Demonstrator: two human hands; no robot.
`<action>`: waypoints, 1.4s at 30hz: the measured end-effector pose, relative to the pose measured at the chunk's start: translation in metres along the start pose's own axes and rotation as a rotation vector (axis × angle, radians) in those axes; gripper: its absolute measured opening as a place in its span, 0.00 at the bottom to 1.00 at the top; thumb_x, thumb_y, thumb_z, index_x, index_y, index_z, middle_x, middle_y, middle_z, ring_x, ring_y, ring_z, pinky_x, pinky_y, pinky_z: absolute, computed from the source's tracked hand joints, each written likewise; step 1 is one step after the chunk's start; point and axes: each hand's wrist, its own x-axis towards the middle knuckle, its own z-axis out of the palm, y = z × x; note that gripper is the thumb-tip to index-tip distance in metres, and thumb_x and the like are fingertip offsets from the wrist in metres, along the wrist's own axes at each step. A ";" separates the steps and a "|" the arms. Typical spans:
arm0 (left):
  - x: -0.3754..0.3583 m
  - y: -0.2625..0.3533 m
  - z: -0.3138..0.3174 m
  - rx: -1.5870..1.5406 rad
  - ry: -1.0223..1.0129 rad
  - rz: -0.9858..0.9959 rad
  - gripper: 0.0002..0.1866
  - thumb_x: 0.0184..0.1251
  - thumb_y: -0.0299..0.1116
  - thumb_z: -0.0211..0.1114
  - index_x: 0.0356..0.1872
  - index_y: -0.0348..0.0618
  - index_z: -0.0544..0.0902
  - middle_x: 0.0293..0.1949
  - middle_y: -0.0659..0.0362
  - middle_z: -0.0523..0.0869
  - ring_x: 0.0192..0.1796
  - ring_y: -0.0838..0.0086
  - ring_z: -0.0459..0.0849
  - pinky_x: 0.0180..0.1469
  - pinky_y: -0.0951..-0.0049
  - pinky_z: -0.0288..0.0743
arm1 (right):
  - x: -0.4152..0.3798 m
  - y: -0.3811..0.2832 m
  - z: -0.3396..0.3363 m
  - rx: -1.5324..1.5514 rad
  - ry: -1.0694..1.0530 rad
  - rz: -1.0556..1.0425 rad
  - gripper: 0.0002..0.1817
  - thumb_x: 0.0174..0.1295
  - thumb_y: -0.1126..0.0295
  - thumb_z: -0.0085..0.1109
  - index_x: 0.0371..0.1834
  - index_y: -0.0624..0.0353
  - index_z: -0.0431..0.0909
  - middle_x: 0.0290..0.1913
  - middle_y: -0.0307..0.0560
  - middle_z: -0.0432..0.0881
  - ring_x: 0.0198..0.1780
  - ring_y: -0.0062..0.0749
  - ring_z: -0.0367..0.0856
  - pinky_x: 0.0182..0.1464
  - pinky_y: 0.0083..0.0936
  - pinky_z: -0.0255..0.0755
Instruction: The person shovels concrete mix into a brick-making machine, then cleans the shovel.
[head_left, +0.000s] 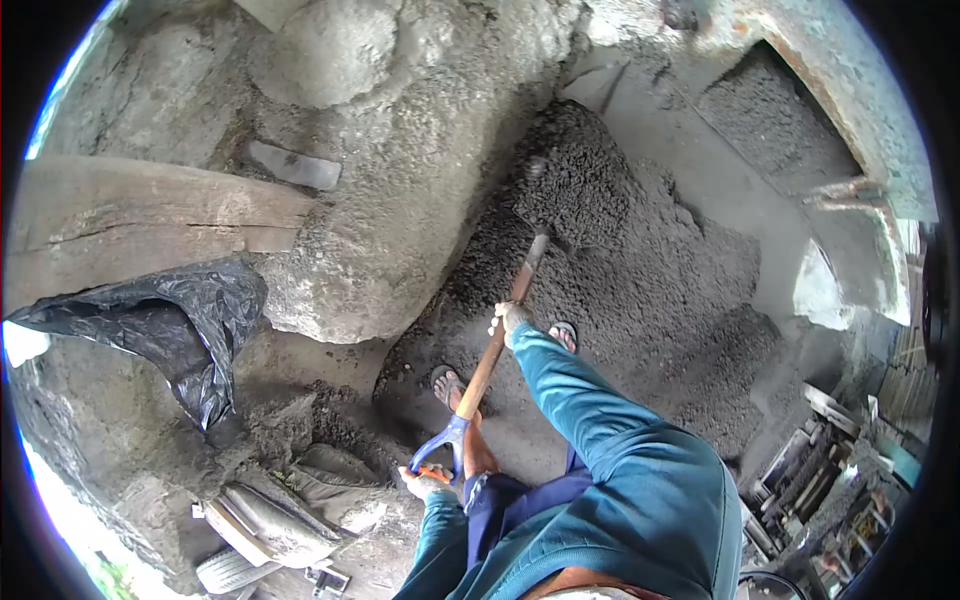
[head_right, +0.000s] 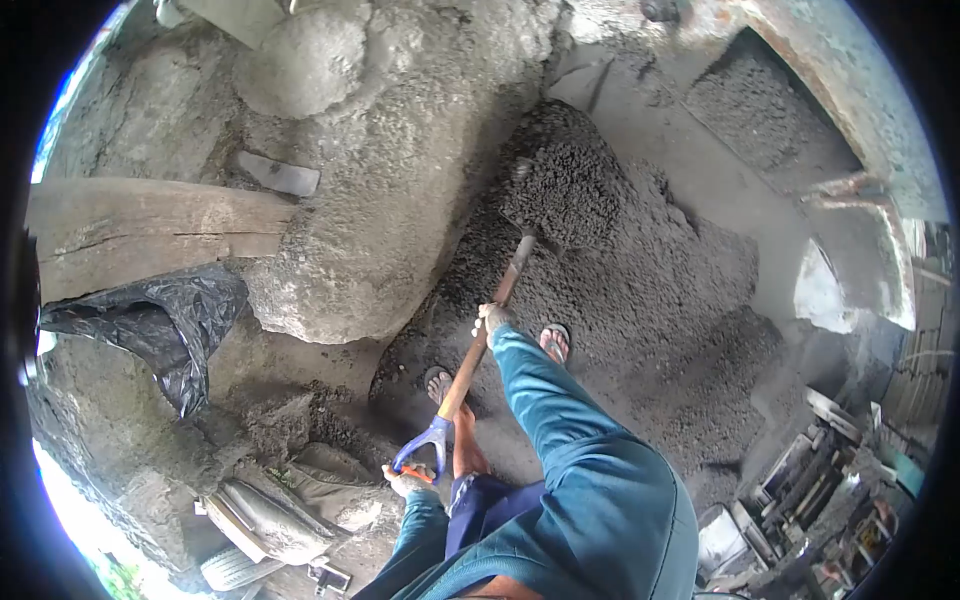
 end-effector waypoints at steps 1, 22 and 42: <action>-0.001 0.010 -0.014 0.026 -0.042 0.019 0.36 0.63 0.76 0.45 0.21 0.50 0.70 0.15 0.62 0.71 0.18 0.66 0.68 0.20 0.63 0.59 | -0.012 0.008 -0.007 0.052 -0.052 -0.008 0.06 0.63 0.68 0.61 0.33 0.46 0.72 0.24 0.35 0.72 0.20 0.32 0.71 0.23 0.40 0.69; -0.268 -0.059 0.210 0.867 -1.051 -0.180 0.33 0.65 0.72 0.47 0.23 0.50 0.73 0.17 0.64 0.72 0.19 0.68 0.71 0.19 0.65 0.64 | -0.477 -0.189 -0.377 0.965 0.210 -1.043 0.03 0.64 0.74 0.54 0.33 0.56 0.71 0.22 0.46 0.74 0.20 0.44 0.75 0.25 0.46 0.75; -0.110 0.089 0.121 0.516 -0.815 -0.314 0.31 0.67 0.70 0.49 0.21 0.52 0.76 0.17 0.63 0.74 0.18 0.70 0.71 0.19 0.66 0.64 | -0.342 -0.103 -0.190 0.581 0.057 -0.808 0.04 0.60 0.69 0.58 0.34 0.50 0.73 0.31 0.37 0.75 0.30 0.32 0.78 0.37 0.38 0.81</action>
